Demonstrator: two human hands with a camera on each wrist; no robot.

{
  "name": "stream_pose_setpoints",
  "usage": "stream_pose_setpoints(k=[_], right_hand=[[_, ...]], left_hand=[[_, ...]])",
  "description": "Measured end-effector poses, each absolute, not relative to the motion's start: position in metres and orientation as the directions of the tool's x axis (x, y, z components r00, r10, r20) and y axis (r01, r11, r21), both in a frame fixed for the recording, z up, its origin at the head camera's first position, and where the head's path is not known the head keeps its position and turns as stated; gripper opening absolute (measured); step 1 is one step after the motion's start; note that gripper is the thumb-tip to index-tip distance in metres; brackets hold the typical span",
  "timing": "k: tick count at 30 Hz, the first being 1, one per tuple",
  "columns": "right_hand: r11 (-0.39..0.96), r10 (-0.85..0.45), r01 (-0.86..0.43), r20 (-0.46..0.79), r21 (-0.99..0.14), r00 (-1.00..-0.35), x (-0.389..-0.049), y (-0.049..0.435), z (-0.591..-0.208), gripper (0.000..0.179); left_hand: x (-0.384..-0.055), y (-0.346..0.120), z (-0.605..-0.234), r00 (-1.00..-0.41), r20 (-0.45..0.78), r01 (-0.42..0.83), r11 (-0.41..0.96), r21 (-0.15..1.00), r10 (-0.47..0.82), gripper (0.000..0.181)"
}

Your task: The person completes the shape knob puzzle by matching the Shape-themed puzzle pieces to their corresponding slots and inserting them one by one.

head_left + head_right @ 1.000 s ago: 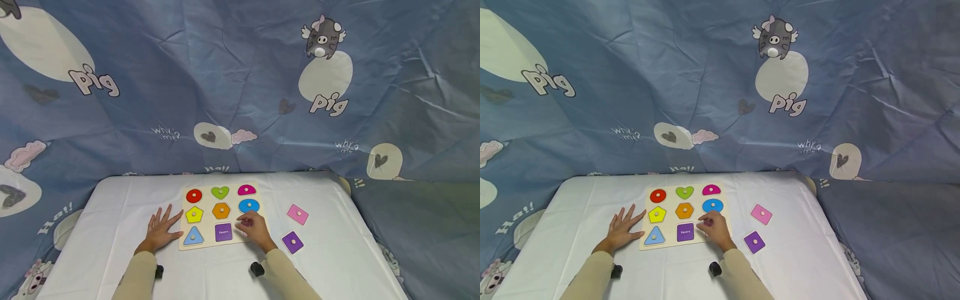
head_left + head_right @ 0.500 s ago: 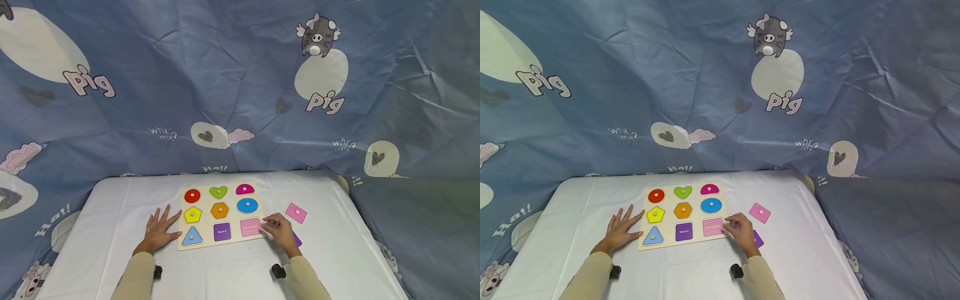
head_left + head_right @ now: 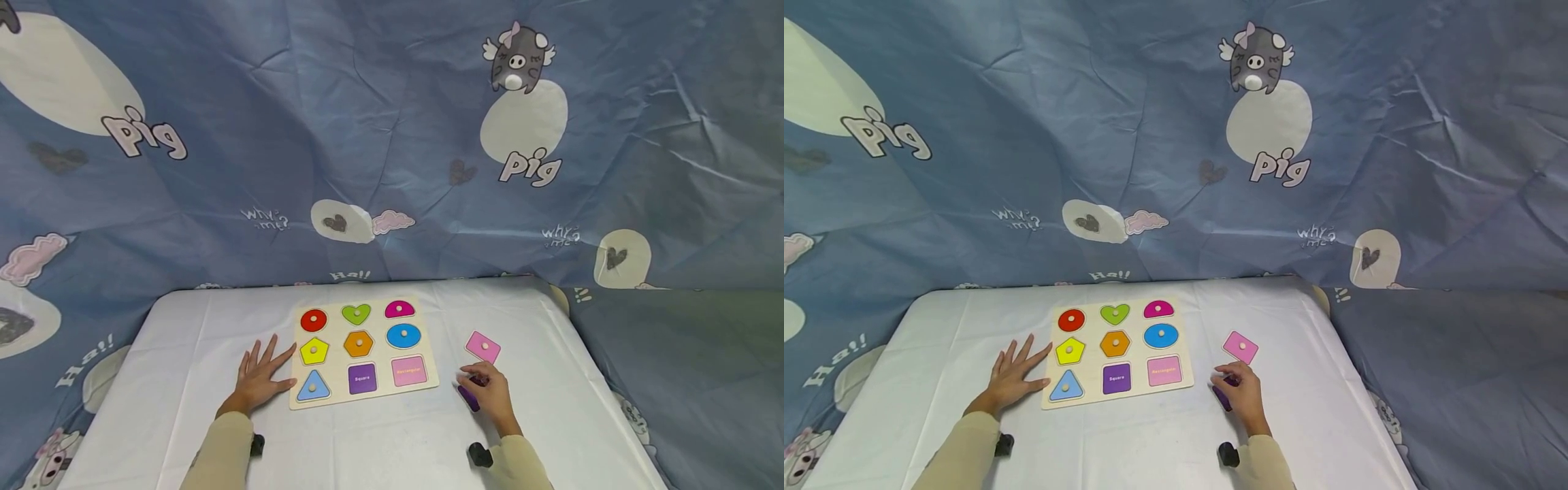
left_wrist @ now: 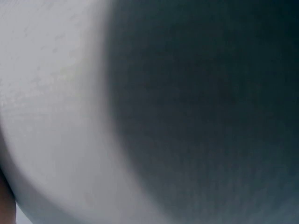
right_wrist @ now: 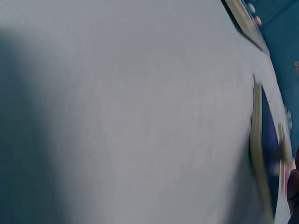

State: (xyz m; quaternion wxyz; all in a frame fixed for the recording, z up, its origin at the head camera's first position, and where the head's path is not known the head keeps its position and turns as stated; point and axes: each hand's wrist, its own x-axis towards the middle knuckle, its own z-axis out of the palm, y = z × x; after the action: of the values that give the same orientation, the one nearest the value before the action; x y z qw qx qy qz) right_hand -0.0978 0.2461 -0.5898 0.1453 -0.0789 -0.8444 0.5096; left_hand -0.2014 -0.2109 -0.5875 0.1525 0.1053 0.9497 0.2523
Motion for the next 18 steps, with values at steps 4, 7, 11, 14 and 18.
stream_pose_setpoints(k=[4,7,11,14,18], right_hand=[[0.481,0.3,0.005,0.159,-0.877,-0.941,-0.088,0.258,-0.596,0.018],[0.494,0.311,0.038,0.135,-0.869,-0.941,-0.083,0.266,-0.598,0.02],[0.511,0.288,0.057,0.109,-0.858,-0.952,-0.081,0.272,-0.599,0.018],[0.516,0.258,0.059,0.09,-0.854,-0.962,-0.08,0.274,-0.598,0.016],[0.508,0.23,0.068,0.059,-0.859,-0.972,-0.078,0.277,-0.596,0.014]], left_hand=[[-0.202,-0.212,-0.588,-0.931,-0.237,0.124,0.851,0.51,0.278,0.077],[-0.202,-0.211,-0.587,-0.931,-0.238,0.123,0.851,0.51,0.277,0.077],[-0.202,-0.211,-0.586,-0.932,-0.235,0.121,0.85,0.512,0.274,0.077],[-0.202,-0.211,-0.587,-0.932,-0.234,0.124,0.85,0.512,0.277,0.077],[-0.202,-0.211,-0.587,-0.93,-0.238,0.126,0.852,0.508,0.28,0.077]])
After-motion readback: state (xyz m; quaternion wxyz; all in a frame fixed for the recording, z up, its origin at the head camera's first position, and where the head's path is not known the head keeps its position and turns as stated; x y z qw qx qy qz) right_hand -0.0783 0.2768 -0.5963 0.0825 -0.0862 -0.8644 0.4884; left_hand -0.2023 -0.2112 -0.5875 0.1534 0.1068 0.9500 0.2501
